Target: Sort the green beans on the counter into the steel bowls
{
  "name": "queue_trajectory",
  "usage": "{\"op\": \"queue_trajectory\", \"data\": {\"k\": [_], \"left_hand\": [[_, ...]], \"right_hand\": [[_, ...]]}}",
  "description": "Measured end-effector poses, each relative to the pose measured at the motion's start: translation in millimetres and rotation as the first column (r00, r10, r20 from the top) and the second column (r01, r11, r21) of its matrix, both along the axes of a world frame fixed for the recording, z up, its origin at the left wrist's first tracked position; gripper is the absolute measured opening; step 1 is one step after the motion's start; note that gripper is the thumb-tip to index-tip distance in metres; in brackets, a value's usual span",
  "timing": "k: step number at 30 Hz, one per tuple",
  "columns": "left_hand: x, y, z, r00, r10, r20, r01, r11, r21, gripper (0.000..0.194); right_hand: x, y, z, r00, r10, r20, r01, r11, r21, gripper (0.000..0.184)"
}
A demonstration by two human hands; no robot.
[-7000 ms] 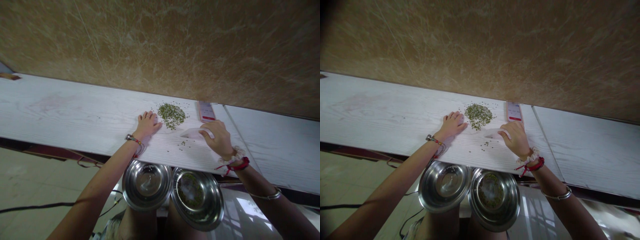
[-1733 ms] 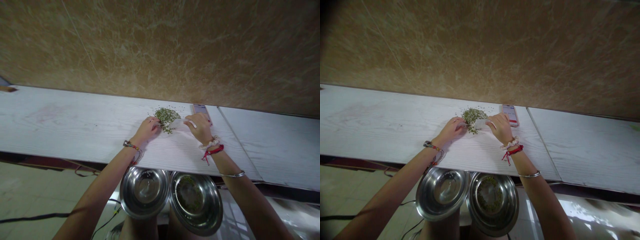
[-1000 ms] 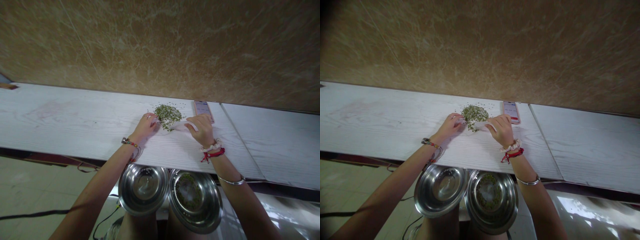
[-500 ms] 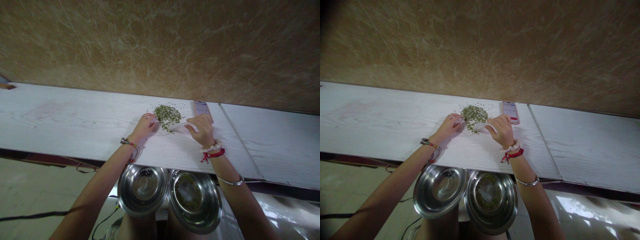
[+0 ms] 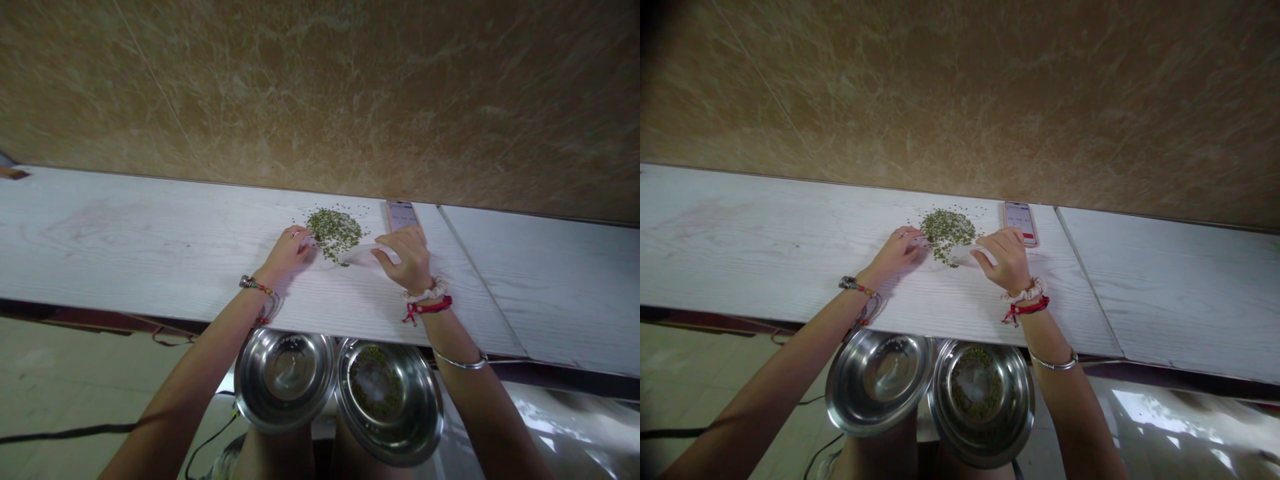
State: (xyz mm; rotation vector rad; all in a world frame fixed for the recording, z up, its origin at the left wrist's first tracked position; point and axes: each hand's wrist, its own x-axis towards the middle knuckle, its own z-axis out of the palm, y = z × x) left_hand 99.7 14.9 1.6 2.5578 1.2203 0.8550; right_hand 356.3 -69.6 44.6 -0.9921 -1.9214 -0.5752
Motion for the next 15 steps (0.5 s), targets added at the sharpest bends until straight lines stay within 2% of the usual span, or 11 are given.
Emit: {"op": "queue_trajectory", "data": {"k": [4, 7, 10, 15], "left_hand": [[0.0, -0.8, 1.0, 1.0, -0.003, -0.007, 0.003, 1.0, -0.006, 0.031], [-0.1, -1.3, 1.0, 1.0, 0.006, -0.009, -0.006, 1.0, -0.008, 0.031], [0.0, -1.6, 1.1, 1.0, 0.006, -0.013, -0.006, 1.0, -0.015, 0.032], [0.3, -0.9, 0.4, 1.0, 0.005, -0.004, -0.006, 1.0, -0.021, 0.031]], "right_hand": [[1.7, -1.5, 0.5, 1.0, -0.018, 0.017, 0.019, 0.999, -0.035, 0.012], [2.9, -2.3, 1.8, 0.999, -0.034, 0.018, 0.034, 0.999, -0.004, 0.012], [1.2, -1.9, 2.1, 1.0, -0.003, 0.006, 0.003, 0.999, 0.04, 0.01], [-4.9, 0.5, 0.7, 0.998, 0.059, 0.024, -0.06, 0.997, 0.041, 0.009]]}}
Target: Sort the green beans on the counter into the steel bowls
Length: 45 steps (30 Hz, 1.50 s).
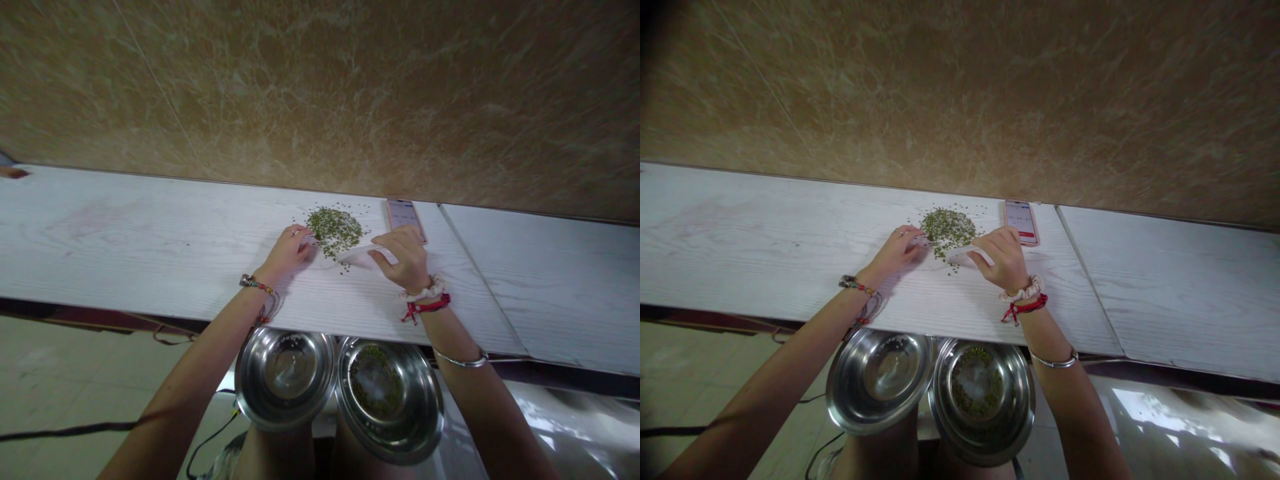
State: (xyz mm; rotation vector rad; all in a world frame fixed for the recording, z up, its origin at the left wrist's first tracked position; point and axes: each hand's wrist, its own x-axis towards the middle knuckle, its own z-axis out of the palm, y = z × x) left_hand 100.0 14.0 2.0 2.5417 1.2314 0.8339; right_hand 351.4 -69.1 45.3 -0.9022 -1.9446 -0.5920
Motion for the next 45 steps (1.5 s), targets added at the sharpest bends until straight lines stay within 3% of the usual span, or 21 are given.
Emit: {"op": "queue_trajectory", "data": {"k": [3, 11, 19, 25, 33, 40, 45], "left_hand": [[0.0, 0.8, -0.7, 1.0, 0.0, 0.016, 0.0, 1.0, 0.001, 0.03], [-0.4, 1.1, -1.3, 1.0, -0.002, 0.029, 0.002, 1.0, 0.009, 0.031], [-1.4, 1.7, -3.2, 0.999, -0.006, 0.032, 0.005, 1.0, 0.004, 0.03], [-0.4, 0.5, -0.5, 1.0, 0.005, 0.01, -0.005, 1.0, -0.013, 0.031], [-0.5, 0.6, 0.1, 1.0, 0.005, 0.003, -0.005, 1.0, -0.02, 0.03], [-1.5, 2.3, -2.6, 0.999, -0.007, 0.052, 0.007, 1.0, 0.006, 0.03], [-1.6, 2.1, -2.6, 0.998, -0.001, 0.06, 0.001, 1.0, 0.0, 0.029]], "right_hand": [[-0.3, 0.2, -0.2, 1.0, 0.016, 0.013, -0.016, 1.0, -0.009, 0.009], [7.3, -1.3, -0.3, 0.995, -0.094, 0.023, 0.096, 0.993, -0.075, 0.017], [6.4, -0.5, 0.2, 0.992, -0.118, 0.039, 0.12, 0.991, -0.058, 0.017], [8.4, -2.9, 3.1, 0.998, -0.05, 0.039, 0.05, 0.999, -0.01, 0.013], [8.0, -4.9, 6.1, 0.997, -0.07, 0.012, 0.07, 0.997, 0.032, 0.012], [7.4, -2.8, 2.3, 0.995, -0.1, 0.025, 0.102, 0.993, -0.063, 0.015], [6.4, -2.6, 1.7, 0.997, -0.07, 0.035, 0.071, 0.997, -0.03, 0.014]]}}
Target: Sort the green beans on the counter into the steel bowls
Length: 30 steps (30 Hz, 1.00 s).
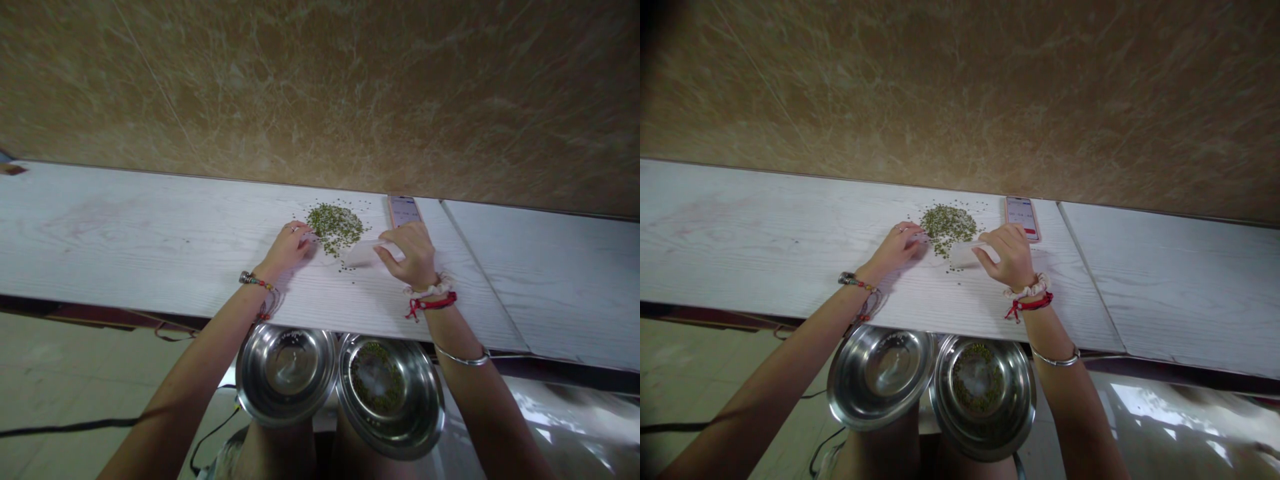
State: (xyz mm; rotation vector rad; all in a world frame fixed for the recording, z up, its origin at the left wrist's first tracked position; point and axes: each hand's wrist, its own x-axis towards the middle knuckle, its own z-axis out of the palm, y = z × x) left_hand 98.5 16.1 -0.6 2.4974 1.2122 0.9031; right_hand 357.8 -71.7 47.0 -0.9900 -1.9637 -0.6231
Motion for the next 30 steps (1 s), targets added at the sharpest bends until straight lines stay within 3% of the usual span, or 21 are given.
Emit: {"op": "queue_trajectory", "data": {"k": [7, 15, 23, 30], "left_hand": [[-0.1, 0.7, -0.5, 1.0, -0.003, -0.001, 0.003, 1.0, -0.006, 0.029], [0.3, 0.2, -0.2, 1.0, -0.005, -0.003, 0.005, 1.0, -0.002, 0.027], [0.4, 1.4, -1.7, 1.0, 0.006, -0.006, -0.006, 1.0, 0.022, 0.026], [0.2, 1.0, -1.0, 1.0, 0.003, 0.018, -0.003, 1.0, 0.0, 0.026]], "right_hand": [[0.4, -1.1, 0.9, 1.0, 0.017, -0.021, -0.018, 0.998, -0.066, 0.015], [-4.2, -1.2, 2.8, 0.996, 0.084, -0.012, -0.083, 0.996, 0.042, 0.01], [-1.0, 1.0, -2.8, 0.997, -0.053, -0.055, 0.049, 0.996, -0.078, 0.015], [-4.2, 1.4, -0.5, 1.0, 0.028, -0.01, -0.028, 1.0, 0.011, 0.013]]}}
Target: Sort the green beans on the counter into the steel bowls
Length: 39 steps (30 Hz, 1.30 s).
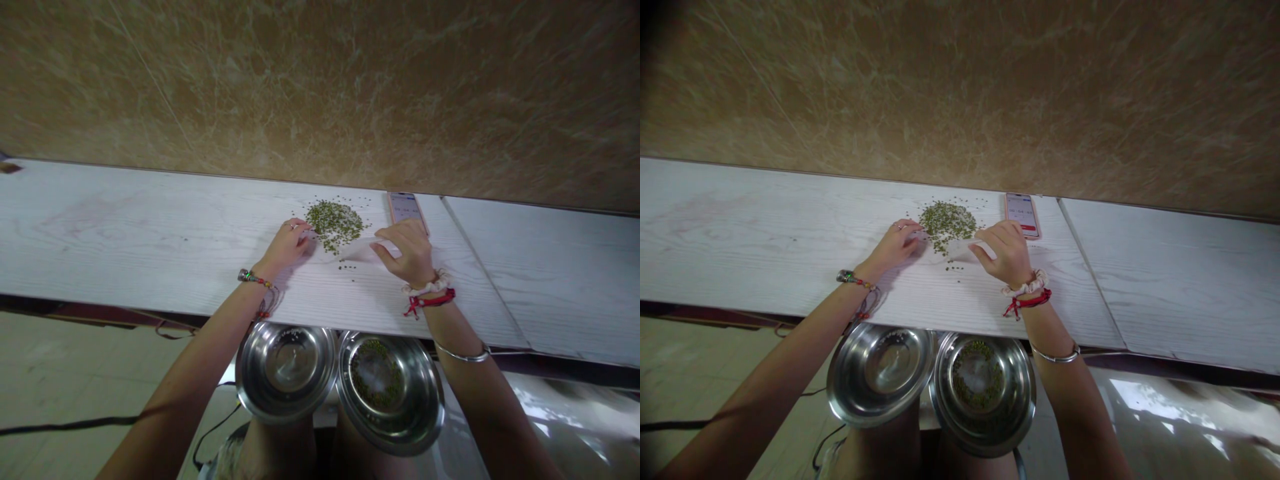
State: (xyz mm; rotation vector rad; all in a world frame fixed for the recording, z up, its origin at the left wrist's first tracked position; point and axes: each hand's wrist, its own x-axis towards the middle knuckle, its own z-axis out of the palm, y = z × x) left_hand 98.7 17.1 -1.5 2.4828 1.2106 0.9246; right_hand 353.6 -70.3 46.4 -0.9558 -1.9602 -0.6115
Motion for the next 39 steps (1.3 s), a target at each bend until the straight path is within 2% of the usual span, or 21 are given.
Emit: {"op": "queue_trajectory", "data": {"k": [4, 7, 14, 21, 27, 34, 39], "left_hand": [[-0.3, 0.0, 1.6, 1.0, -0.009, 0.007, 0.009, 1.0, -0.03, 0.028], [-0.2, 0.3, 2.1, 1.0, -0.014, 0.01, 0.014, 0.999, -0.046, 0.025], [-0.9, 2.2, -2.4, 1.0, -0.021, -0.002, 0.021, 1.0, 0.01, 0.027], [-0.7, 1.1, -0.5, 0.999, -0.009, -0.033, 0.01, 1.0, 0.007, 0.026], [-1.1, 0.4, 0.5, 0.998, -0.008, -0.066, 0.009, 1.0, 0.01, 0.027], [-1.1, -0.1, 1.7, 0.996, -0.003, -0.088, 0.004, 1.0, 0.014, 0.028], [-1.1, 0.7, 1.0, 0.997, -0.004, -0.074, 0.005, 1.0, 0.011, 0.028]], "right_hand": [[3.5, -1.1, 2.1, 1.0, 0.024, 0.005, -0.025, 0.999, 0.038, 0.011], [5.7, -1.3, 1.8, 1.0, 0.005, 0.003, -0.005, 1.0, 0.01, 0.013], [0.5, -0.5, 0.5, 1.0, 0.003, 0.009, -0.004, 1.0, 0.028, 0.012], [1.5, -0.3, -0.9, 1.0, 0.01, -0.022, -0.012, 0.998, -0.054, 0.011], [4.6, -2.4, 2.2, 0.999, 0.046, 0.0, -0.046, 0.999, 0.019, 0.009], [5.8, -3.4, 1.4, 1.0, 0.018, -0.013, -0.019, 0.999, -0.049, 0.013], [2.6, -4.3, 3.3, 1.0, 0.003, 0.009, -0.003, 1.0, 0.002, 0.012]]}}
